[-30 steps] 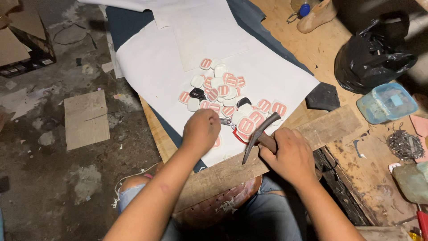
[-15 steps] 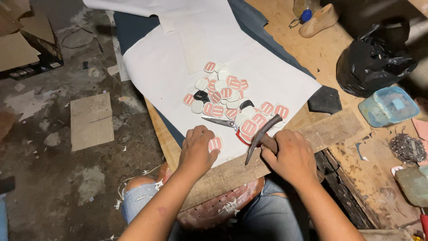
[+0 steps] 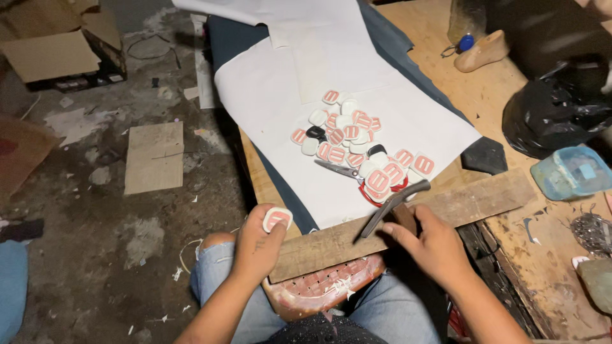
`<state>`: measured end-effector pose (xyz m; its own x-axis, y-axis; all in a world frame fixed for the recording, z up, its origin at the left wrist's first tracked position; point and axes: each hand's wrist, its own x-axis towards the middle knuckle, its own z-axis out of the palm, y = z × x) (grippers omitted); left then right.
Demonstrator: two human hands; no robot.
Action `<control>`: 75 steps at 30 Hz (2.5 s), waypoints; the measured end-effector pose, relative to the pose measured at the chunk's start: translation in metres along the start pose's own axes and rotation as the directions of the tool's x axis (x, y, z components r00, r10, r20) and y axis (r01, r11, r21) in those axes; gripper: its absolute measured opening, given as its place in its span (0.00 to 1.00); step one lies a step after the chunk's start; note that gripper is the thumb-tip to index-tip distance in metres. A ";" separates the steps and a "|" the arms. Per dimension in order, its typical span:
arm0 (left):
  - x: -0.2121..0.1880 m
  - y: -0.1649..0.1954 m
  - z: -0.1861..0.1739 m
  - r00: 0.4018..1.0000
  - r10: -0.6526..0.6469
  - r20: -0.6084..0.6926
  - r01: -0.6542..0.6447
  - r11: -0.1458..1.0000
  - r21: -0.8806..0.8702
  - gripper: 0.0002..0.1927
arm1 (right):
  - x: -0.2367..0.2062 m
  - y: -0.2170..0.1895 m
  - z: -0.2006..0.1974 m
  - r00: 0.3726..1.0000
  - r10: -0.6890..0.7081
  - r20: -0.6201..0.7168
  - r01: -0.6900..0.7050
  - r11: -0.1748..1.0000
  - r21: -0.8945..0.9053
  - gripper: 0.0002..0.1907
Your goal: The person sits on the floor and uses a hammer to repeatedly strike small white and pink rectangular pieces placed on a wooden block. The person picks up each piece, positions it on the block, taps it with the hammer, and then sets it aside on a nearby sheet of paper.
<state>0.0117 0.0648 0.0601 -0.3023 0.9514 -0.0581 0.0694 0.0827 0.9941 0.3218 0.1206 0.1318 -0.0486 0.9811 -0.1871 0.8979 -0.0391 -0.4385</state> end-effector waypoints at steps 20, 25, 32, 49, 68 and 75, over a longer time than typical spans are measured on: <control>-0.051 -0.049 -0.029 0.945 -0.322 0.061 0.312 0.825 -0.471 0.12 | -0.018 -0.036 0.028 0.906 -0.237 0.351 -0.166 0.564 0.809 0.17; -0.047 -0.051 -0.026 0.959 -0.271 0.080 0.281 0.882 -0.379 0.12 | -0.026 -0.072 0.037 0.712 -0.696 -0.096 0.688 0.718 -0.108 0.20; -0.045 -0.053 -0.027 0.973 -0.178 0.148 0.204 0.961 -0.187 0.10 | -0.019 -0.124 0.034 0.816 -0.575 0.053 0.569 0.785 -0.246 0.17; -0.054 -0.035 -0.022 0.988 -0.133 -0.080 0.123 0.985 -0.119 0.06 | -0.008 -0.171 0.054 0.760 -0.551 0.344 0.622 0.771 -0.139 0.16; -0.051 -0.063 -0.021 0.975 -0.208 -0.084 0.178 0.946 -0.273 0.04 | -0.016 -0.156 0.067 0.778 -0.556 0.292 0.609 0.783 -0.131 0.18; -0.051 -0.046 -0.026 0.988 -0.149 -0.043 0.138 0.972 -0.192 0.03 | -0.022 -0.145 0.074 0.793 -0.560 0.240 0.598 0.791 -0.131 0.19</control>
<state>-0.0013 0.0051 0.0197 -0.3502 0.9148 -0.2013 -0.1566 0.1547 0.9755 0.1604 0.0910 0.1342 -0.6460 0.7548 -0.1138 0.7385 0.5802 -0.3436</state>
